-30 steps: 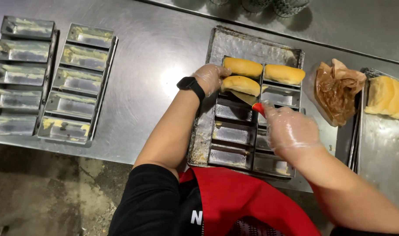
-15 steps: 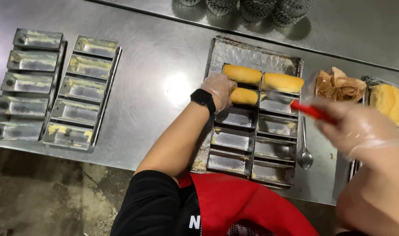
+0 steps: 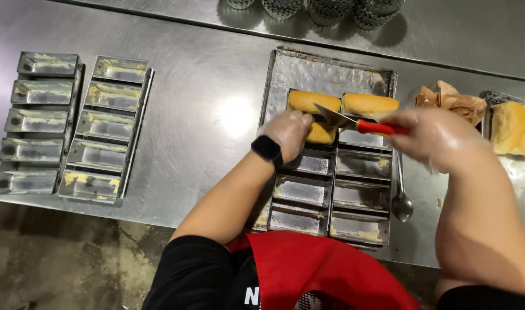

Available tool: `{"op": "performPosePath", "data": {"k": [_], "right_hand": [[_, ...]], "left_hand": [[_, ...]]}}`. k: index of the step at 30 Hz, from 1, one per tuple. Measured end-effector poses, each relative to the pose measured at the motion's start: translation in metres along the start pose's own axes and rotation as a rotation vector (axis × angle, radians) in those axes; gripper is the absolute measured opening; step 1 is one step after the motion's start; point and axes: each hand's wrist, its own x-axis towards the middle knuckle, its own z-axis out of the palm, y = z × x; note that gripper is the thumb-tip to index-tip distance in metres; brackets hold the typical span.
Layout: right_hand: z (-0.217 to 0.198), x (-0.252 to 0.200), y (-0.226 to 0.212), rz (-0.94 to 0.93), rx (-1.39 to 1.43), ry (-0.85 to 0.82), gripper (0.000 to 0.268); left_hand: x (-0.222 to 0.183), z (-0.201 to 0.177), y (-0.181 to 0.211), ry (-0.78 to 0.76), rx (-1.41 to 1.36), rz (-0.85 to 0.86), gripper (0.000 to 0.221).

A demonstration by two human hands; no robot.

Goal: Oiling and transferring baked bread buns from molds to a tray and back.

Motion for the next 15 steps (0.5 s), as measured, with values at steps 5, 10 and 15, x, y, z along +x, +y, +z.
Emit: {"op": "performPosePath", "data": {"k": [5, 10, 15], "right_hand": [[0.001, 0.085, 0.019, -0.263, -0.162, 0.155, 0.049], [-0.039, 0.052, -0.049, -0.266, -0.436, 0.081, 0.035], [-0.041, 0.071, -0.085, -0.262, -0.505, 0.027, 0.031]], "left_hand": [[-0.022, 0.001, 0.009, 0.040, -0.060, -0.190, 0.032], [-0.034, -0.010, 0.017, 0.069, -0.167, -0.510, 0.041], [-0.038, 0.001, 0.013, 0.186, -0.251, -0.506, 0.040]]}}
